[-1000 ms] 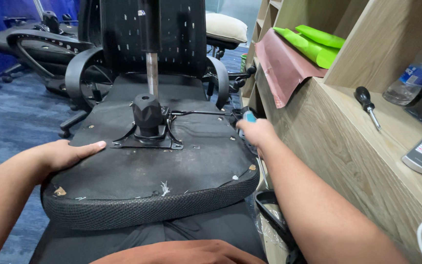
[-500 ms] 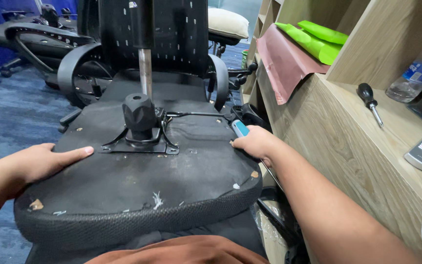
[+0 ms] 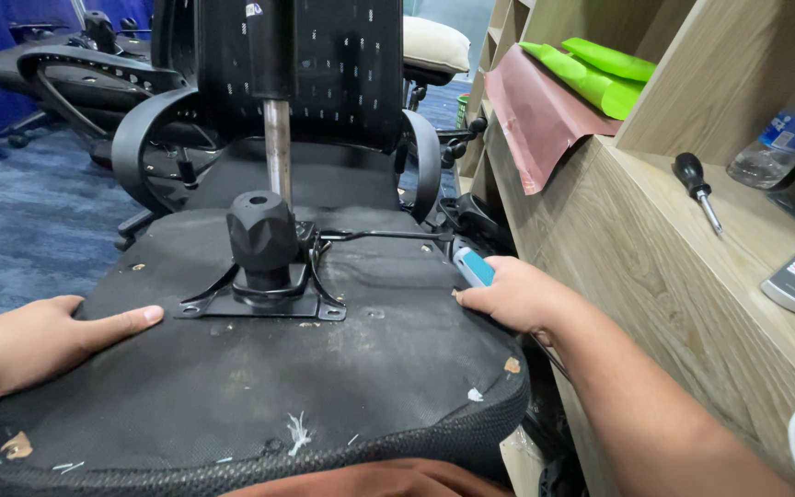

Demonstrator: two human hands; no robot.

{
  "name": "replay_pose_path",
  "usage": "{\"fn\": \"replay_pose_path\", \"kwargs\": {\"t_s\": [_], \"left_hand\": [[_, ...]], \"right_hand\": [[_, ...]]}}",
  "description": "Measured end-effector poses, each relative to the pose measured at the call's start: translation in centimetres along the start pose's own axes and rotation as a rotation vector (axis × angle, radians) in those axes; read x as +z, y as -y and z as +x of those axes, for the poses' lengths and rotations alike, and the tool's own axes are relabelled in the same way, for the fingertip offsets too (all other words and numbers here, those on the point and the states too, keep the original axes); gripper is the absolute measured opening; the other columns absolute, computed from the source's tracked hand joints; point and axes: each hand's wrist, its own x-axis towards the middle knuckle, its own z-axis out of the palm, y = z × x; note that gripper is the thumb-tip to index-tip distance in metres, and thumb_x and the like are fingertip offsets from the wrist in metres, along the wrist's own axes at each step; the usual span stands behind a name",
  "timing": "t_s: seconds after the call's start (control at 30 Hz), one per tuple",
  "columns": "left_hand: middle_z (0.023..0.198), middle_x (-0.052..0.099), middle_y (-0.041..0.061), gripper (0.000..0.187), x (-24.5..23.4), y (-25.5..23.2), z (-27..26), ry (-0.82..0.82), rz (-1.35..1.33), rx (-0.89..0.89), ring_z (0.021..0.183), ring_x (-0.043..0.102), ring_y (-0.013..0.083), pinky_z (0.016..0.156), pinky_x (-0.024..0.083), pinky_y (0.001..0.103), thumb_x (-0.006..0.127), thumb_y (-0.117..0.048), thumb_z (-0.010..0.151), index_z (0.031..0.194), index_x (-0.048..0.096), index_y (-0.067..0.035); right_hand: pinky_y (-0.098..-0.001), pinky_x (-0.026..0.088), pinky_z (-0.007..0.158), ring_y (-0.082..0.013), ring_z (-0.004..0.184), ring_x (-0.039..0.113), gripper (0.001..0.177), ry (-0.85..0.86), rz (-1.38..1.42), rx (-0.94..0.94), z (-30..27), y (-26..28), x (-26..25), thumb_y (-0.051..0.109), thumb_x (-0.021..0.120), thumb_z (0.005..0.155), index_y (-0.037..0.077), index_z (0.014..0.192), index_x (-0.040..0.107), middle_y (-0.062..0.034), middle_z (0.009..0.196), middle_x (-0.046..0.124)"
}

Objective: The person uses a screwdriver to tighten screws on the underside of an office chair, securing the metal mounting plate to the chair base. The person holds the chair steady with one hand while turning the screwdriver with the other.

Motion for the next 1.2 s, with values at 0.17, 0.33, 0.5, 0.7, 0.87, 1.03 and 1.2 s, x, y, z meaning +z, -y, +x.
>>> {"fn": "replay_pose_path", "kwargs": {"t_s": [0.17, 0.33, 0.5, 0.7, 0.87, 1.03, 1.2], "left_hand": [[0.106, 0.069, 0.035, 0.097, 0.1, 0.6, 0.3, 0.034, -0.039, 0.015, 0.082, 0.076, 0.0431, 0.066, 0.069, 0.048, 0.076, -0.062, 0.082, 0.130, 0.059, 0.020], [0.108, 0.069, 0.042, 0.108, -0.2, 0.5, 1.3, 0.003, 0.126, 0.070, 0.082, 0.080, 0.0480, 0.065, 0.067, 0.049, 0.075, -0.067, 0.081, 0.137, 0.051, 0.023], [0.124, 0.064, 0.037, 0.112, -2.0, -0.8, 2.2, 0.035, 0.324, 0.028, 0.096, 0.075, 0.0456, 0.075, 0.071, 0.057, 0.076, -0.067, 0.075, 0.147, 0.044, 0.013], [0.108, 0.078, 0.018, 0.074, -2.1, -5.9, -2.1, -0.146, 0.931, 0.352, 0.102, 0.073, 0.0297, 0.095, 0.059, 0.043, 0.072, -0.068, 0.080, 0.115, 0.076, -0.003], [0.098, 0.078, 0.015, 0.049, -0.1, -9.5, -11.4, -0.135, 0.897, 0.561, 0.097, 0.075, 0.0311, 0.091, 0.058, 0.042, 0.067, -0.052, 0.089, 0.100, 0.082, -0.006], [0.095, 0.079, 0.011, 0.045, 4.0, -11.0, -14.7, 0.028, 0.386, 1.066, 0.091, 0.076, 0.0291, 0.085, 0.058, 0.040, 0.069, -0.038, 0.087, 0.125, 0.069, -0.012], [0.108, 0.075, 0.016, 0.064, 7.0, -13.1, -10.4, 0.013, 0.400, 1.146, 0.104, 0.071, 0.0326, 0.092, 0.055, 0.041, 0.069, -0.033, 0.087, 0.144, 0.053, -0.009]], "right_hand": [[-0.0404, 0.054, 0.052, -0.0246, 0.058, 0.062, 0.030, 0.082, -0.155, 0.075, -0.9, 1.5, -1.2, 0.026, 0.079, 0.082, 0.007, 0.101, 0.066, -0.0140, 0.077, 0.066], [-0.0395, 0.044, 0.042, -0.0276, 0.051, 0.062, 0.022, -0.146, 0.538, -0.238, 0.1, 5.5, -3.3, 0.024, 0.072, 0.084, 0.008, 0.093, 0.060, -0.0141, 0.073, 0.068], [-0.0415, 0.057, 0.048, -0.0279, 0.055, 0.070, 0.030, -0.200, 1.289, -0.322, 2.1, 9.6, -0.6, 0.038, 0.062, 0.089, 0.010, 0.090, 0.050, -0.0164, 0.069, 0.068], [-0.0330, 0.036, 0.038, -0.0196, 0.043, 0.050, 0.037, -0.351, 1.228, -0.226, 3.2, 8.7, 4.7, 0.045, 0.062, 0.092, 0.011, 0.095, 0.048, -0.0154, 0.061, 0.061], [-0.0313, 0.037, 0.037, -0.0161, 0.044, 0.050, 0.039, -0.445, 1.110, -0.284, 3.3, 7.7, 5.7, 0.045, 0.064, 0.092, 0.009, 0.103, 0.050, -0.0084, 0.065, 0.058], [-0.0286, 0.039, 0.036, -0.0134, 0.047, 0.053, 0.043, -0.511, 0.979, -0.338, 3.0, 7.7, 6.4, 0.040, 0.068, 0.091, 0.011, 0.112, 0.043, -0.0067, 0.078, 0.058], [-0.0278, 0.042, 0.035, -0.0137, 0.048, 0.056, 0.047, -0.518, 0.910, -0.366, 3.0, 7.4, 6.9, 0.037, 0.073, 0.089, 0.008, 0.111, 0.043, -0.0066, 0.079, 0.058]]}}
